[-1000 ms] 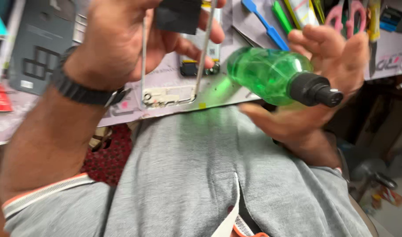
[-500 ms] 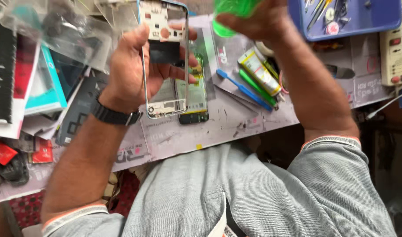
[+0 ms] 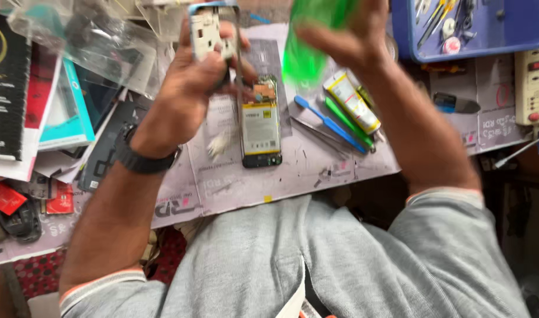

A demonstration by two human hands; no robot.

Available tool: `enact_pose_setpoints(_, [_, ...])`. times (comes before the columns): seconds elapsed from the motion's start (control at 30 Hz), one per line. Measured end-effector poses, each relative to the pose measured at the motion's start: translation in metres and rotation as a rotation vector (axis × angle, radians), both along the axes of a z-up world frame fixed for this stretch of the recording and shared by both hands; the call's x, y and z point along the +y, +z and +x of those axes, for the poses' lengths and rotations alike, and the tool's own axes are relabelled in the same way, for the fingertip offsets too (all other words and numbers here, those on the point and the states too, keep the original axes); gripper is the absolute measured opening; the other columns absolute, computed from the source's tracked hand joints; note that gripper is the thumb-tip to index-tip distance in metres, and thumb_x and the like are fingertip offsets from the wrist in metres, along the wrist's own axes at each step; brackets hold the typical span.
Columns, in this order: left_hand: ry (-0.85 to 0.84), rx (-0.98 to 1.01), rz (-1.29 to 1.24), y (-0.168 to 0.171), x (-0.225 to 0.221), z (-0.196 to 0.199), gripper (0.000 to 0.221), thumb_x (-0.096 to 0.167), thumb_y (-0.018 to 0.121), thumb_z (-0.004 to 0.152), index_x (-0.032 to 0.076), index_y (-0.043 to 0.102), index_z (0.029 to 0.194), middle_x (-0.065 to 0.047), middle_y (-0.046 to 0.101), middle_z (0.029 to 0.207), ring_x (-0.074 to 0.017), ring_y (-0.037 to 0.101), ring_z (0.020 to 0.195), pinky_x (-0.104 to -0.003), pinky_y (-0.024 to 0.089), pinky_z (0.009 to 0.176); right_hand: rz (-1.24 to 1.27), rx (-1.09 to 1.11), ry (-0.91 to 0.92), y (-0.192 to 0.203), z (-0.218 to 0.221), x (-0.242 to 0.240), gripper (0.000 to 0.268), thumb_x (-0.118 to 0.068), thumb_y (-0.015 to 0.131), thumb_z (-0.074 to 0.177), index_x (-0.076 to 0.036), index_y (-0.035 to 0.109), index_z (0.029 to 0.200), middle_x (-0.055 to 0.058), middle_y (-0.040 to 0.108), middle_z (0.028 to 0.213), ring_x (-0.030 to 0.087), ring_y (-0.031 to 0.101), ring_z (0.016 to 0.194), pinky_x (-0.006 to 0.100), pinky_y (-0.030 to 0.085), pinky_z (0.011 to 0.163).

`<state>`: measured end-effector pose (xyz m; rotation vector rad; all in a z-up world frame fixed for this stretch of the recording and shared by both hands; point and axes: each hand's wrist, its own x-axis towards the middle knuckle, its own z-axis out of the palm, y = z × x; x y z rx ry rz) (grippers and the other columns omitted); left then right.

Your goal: The person cleans the inside of a smartphone frame using a green liquid and a blue brush, then uses tweezers to remove small debris. They align the frame with the phone's internal components and press the edges to secure the assembly.

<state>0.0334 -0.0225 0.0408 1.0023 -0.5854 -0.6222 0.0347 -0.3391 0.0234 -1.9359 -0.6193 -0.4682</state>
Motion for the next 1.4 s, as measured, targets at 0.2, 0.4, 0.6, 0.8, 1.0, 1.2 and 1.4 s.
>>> enact_pose_setpoints(0.2, [-0.251, 0.446, -0.246, 0.026, 0.016, 0.001, 0.078, 0.043, 0.054, 0.107, 0.016, 0.019, 0.171, -0.022, 0.056, 0.136, -0.0375, 0.065, 0.113, -0.063, 0.06, 0.092, 0.927, 0.722, 0.767, 0.022, -0.073, 0.067, 0.11, -0.028, 0.089, 0.073, -0.012, 0.025, 0.161, 0.03, 0.063, 0.113, 0.039, 0.072, 0.083, 0.047, 0.063, 0.066])
enact_pose_setpoints(0.4, [-0.366, 0.479, -0.255, 0.018, 0.019, 0.005, 0.074, 0.046, 0.052, 0.111, 0.017, 0.015, 0.169, -0.024, 0.054, 0.139, -0.0402, 0.063, 0.115, -0.063, 0.059, 0.089, 1.137, 0.888, 0.889, 0.011, -0.082, 0.077, 0.115, -0.028, 0.089, 0.075, -0.018, 0.02, 0.167, 0.028, 0.061, 0.11, 0.039, 0.071, 0.087, 0.049, 0.063, 0.071])
enact_pose_setpoints(0.6, [-0.405, 0.502, -0.225, 0.02, 0.02, 0.007, 0.067, 0.042, 0.046, 0.113, 0.013, 0.021, 0.168, -0.025, 0.054, 0.136, -0.0419, 0.066, 0.111, -0.056, 0.059, 0.082, 0.566, 0.496, 0.502, 0.051, -0.093, 0.058, 0.113, -0.024, 0.093, 0.087, -0.025, 0.015, 0.168, 0.027, 0.06, 0.125, 0.036, 0.072, 0.103, 0.043, 0.061, 0.085])
enact_pose_setpoints(0.8, [-0.423, 0.57, -0.168, 0.009, 0.013, 0.002, 0.064, 0.041, 0.038, 0.112, 0.011, 0.028, 0.167, -0.026, 0.058, 0.137, -0.0425, 0.067, 0.108, -0.062, 0.062, 0.08, -0.545, -0.017, -0.032, 0.09, -0.087, 0.072, 0.088, -0.017, 0.094, 0.082, -0.008, 0.038, 0.149, 0.02, 0.06, 0.124, 0.035, 0.069, 0.102, 0.04, 0.058, 0.084])
enact_pose_setpoints(1.0, [-0.454, 0.644, -0.139, -0.004, 0.008, 0.006, 0.06, 0.039, 0.032, 0.112, 0.01, 0.03, 0.164, -0.021, 0.059, 0.133, -0.0428, 0.068, 0.103, -0.064, 0.063, 0.079, -0.597, 0.03, -0.035, 0.091, -0.077, 0.084, 0.079, -0.013, 0.091, 0.082, -0.005, 0.041, 0.142, 0.016, 0.062, 0.119, 0.035, 0.07, 0.104, 0.041, 0.059, 0.084])
enact_pose_setpoints(1.2, [-0.415, 0.602, -0.096, -0.002, 0.008, 0.008, 0.062, 0.039, 0.034, 0.11, 0.01, 0.03, 0.165, -0.024, 0.06, 0.135, -0.0414, 0.068, 0.103, -0.062, 0.063, 0.076, -0.566, -0.077, -0.067, 0.079, -0.08, 0.072, 0.081, -0.014, 0.092, 0.084, -0.002, 0.035, 0.141, 0.018, 0.061, 0.116, 0.031, 0.07, 0.102, 0.04, 0.06, 0.087])
enact_pose_setpoints(1.4, [-0.391, 0.567, -0.112, 0.009, 0.017, 0.011, 0.065, 0.041, 0.037, 0.111, 0.011, 0.027, 0.168, -0.027, 0.059, 0.135, -0.0384, 0.068, 0.104, -0.059, 0.064, 0.074, -0.579, 0.025, -0.144, 0.072, -0.095, 0.06, 0.081, -0.015, 0.094, 0.086, -0.003, 0.036, 0.142, 0.017, 0.064, 0.114, 0.029, 0.073, 0.099, 0.037, 0.061, 0.082])
